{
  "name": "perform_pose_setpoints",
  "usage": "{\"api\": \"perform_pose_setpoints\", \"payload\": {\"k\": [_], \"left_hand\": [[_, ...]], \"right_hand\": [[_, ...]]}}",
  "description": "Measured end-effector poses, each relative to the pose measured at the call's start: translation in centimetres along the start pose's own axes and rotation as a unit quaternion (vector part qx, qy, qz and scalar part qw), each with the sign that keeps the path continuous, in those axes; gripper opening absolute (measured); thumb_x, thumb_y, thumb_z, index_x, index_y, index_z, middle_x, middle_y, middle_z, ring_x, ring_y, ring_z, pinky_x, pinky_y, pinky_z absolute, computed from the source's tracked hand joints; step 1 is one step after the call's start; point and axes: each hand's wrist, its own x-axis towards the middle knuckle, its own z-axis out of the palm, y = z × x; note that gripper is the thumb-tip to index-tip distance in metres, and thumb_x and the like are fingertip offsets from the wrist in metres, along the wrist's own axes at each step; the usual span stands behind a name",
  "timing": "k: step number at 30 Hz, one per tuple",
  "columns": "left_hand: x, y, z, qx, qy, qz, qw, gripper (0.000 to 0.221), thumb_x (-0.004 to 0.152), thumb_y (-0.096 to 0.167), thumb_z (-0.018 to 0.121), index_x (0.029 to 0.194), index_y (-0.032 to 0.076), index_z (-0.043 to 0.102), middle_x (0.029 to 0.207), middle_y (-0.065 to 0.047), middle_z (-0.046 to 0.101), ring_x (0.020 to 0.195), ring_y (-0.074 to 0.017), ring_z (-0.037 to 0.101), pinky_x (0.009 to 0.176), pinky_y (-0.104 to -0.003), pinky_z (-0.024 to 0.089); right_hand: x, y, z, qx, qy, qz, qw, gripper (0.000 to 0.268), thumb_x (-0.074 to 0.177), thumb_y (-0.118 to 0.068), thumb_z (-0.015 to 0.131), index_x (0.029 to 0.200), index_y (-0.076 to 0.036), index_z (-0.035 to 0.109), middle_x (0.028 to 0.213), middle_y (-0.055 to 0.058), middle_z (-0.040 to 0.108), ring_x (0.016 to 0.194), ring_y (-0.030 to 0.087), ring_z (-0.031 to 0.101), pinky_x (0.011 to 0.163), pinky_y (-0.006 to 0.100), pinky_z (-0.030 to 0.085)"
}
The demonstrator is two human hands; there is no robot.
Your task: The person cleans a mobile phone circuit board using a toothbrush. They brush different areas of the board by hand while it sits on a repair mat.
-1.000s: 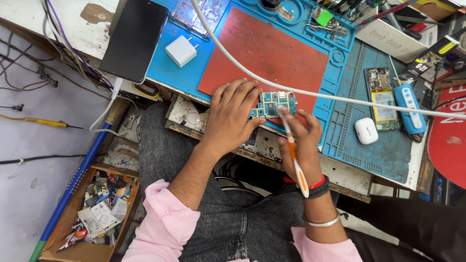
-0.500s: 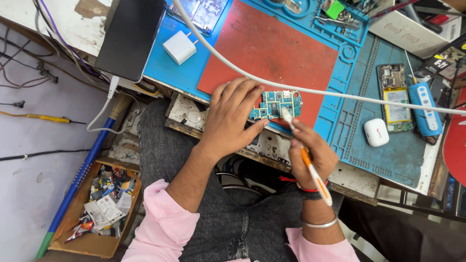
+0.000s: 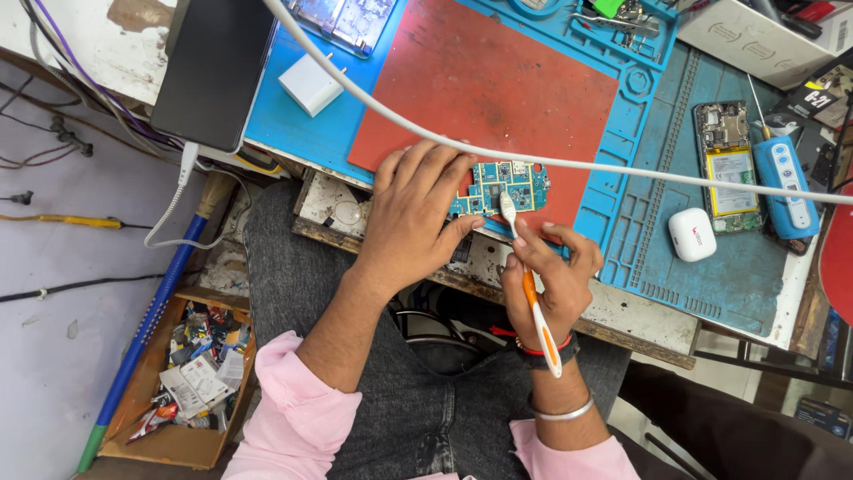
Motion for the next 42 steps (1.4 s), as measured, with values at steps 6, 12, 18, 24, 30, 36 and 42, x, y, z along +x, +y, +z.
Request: {"api": "perform_pose_setpoints", "payload": {"k": [6, 12, 18, 24, 30, 36, 42], "left_hand": [[0.0, 0.0, 0.1, -0.008, -0.017, -0.009, 1.0, 0.067, 0.092, 0.043, 0.073, 0.143, 0.003, 0.055, 0.144, -0.01, 0.054, 0.142, -0.0276, 0.043, 0.121, -0.05, 0.026], [0.0, 0.0, 0.1, 0.013, 0.001, 0.008, 1.0, 0.069, 0.092, 0.044, 0.072, 0.143, 0.002, 0.054, 0.144, -0.012, 0.053, 0.143, -0.0301, 0.042, 0.119, -0.05, 0.026], [-0.1, 0.0, 0.1, -0.004, -0.005, 0.0, 1.0, 0.068, 0.093, 0.044, 0.072, 0.144, 0.002, 0.054, 0.144, -0.012, 0.053, 0.142, -0.0295, 0.042, 0.12, -0.051, 0.026], [0.2, 0.3, -0.2, 0.006, -0.003, 0.0, 1.0, 0.066, 0.089, 0.041, 0.073, 0.141, 0.003, 0.056, 0.142, -0.011, 0.054, 0.142, -0.0298, 0.043, 0.118, -0.05, 0.026], [0.1, 0.1, 0.0, -0.005, -0.005, -0.003, 1.0, 0.065, 0.09, 0.04, 0.074, 0.14, 0.003, 0.057, 0.14, -0.011, 0.055, 0.14, -0.0291, 0.043, 0.118, -0.051, 0.027], [0.2, 0.3, 0.0, -0.004, 0.016, 0.01, 1.0, 0.063, 0.09, 0.039, 0.075, 0.137, 0.002, 0.056, 0.143, -0.013, 0.054, 0.142, -0.0304, 0.044, 0.118, -0.05, 0.027], [0.1, 0.4, 0.0, -0.012, 0.019, 0.005, 1.0, 0.061, 0.087, 0.034, 0.075, 0.137, 0.003, 0.058, 0.141, -0.014, 0.054, 0.14, -0.0321, 0.044, 0.116, -0.051, 0.028]], "right_hand": [[0.8, -0.4, 0.9, -0.028, 0.012, 0.006, 1.0, 0.026, 0.086, -0.001, 0.077, 0.111, -0.006, 0.074, 0.12, 0.005, 0.075, 0.124, 0.03, 0.057, 0.113, 0.04, 0.034], [-0.1, -0.4, -0.1, -0.028, 0.005, 0.019, 0.999, 0.02, 0.088, -0.001, 0.075, 0.107, -0.008, 0.072, 0.123, 0.004, 0.077, 0.125, 0.028, 0.058, 0.114, 0.04, 0.034], [0.0, 0.6, 0.1, -0.055, 0.01, -0.007, 0.998, 0.023, 0.086, -0.002, 0.079, 0.109, -0.008, 0.073, 0.122, 0.005, 0.076, 0.123, 0.029, 0.058, 0.114, 0.041, 0.033], [0.1, 0.6, -0.5, -0.072, 0.009, -0.005, 0.997, 0.024, 0.086, -0.001, 0.078, 0.108, -0.008, 0.073, 0.125, 0.004, 0.076, 0.121, 0.028, 0.059, 0.112, 0.04, 0.033], [-0.2, 0.2, -0.4, -0.07, 0.019, 0.017, 0.997, 0.026, 0.084, -0.001, 0.076, 0.109, -0.008, 0.074, 0.123, 0.003, 0.075, 0.119, 0.027, 0.061, 0.111, 0.041, 0.033], [0.6, 0.0, -0.4, -0.078, 0.02, 0.01, 0.997, 0.021, 0.087, -0.002, 0.078, 0.107, -0.008, 0.074, 0.122, 0.003, 0.076, 0.117, 0.027, 0.06, 0.11, 0.041, 0.033], [0.0, -0.1, -0.8, -0.059, 0.033, 0.033, 0.997, 0.024, 0.081, -0.004, 0.075, 0.105, -0.007, 0.074, 0.12, 0.005, 0.077, 0.113, 0.026, 0.06, 0.109, 0.041, 0.033]]}}
